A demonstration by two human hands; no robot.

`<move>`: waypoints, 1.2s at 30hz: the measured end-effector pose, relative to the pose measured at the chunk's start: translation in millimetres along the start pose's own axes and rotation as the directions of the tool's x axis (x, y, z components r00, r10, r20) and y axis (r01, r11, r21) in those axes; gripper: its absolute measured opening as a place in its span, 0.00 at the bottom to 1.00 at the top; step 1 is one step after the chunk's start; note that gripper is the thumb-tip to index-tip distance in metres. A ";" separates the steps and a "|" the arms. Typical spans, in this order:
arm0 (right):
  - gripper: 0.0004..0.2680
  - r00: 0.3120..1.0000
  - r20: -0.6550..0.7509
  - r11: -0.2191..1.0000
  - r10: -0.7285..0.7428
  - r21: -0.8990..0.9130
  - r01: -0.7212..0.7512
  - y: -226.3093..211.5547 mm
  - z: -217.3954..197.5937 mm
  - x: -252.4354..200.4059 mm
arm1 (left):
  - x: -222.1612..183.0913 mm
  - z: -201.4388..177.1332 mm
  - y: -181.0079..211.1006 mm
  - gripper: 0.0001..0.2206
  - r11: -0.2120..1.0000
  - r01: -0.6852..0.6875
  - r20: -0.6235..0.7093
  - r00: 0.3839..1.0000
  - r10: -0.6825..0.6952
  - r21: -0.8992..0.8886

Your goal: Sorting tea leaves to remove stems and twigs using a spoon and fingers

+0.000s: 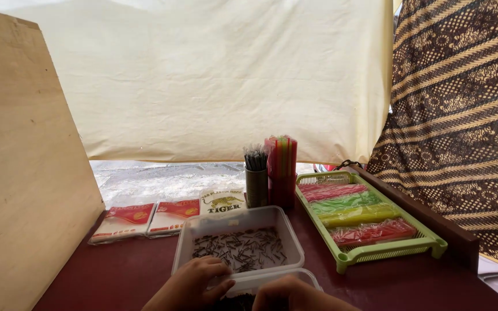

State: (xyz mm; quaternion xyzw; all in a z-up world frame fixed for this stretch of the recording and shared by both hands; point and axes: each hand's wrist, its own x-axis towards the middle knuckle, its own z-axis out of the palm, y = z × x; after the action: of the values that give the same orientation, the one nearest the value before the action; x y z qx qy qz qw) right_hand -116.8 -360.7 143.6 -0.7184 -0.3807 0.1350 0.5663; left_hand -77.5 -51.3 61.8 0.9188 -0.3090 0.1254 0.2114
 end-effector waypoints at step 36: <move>0.03 0.811 0.431 0.852 -0.395 -0.157 0.499 59.7 7.3 36.0 | -4.0 9.5 4.1 0.12 0.984 0.111 -0.062 0.993 -0.103 0.140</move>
State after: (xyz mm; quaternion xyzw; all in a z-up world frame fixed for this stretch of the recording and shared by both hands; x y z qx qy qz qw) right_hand -73.6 -334.4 95.1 -0.6354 -0.6578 0.0827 0.3959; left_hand -82.2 -56.7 53.3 0.9431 -0.2434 0.1605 0.1598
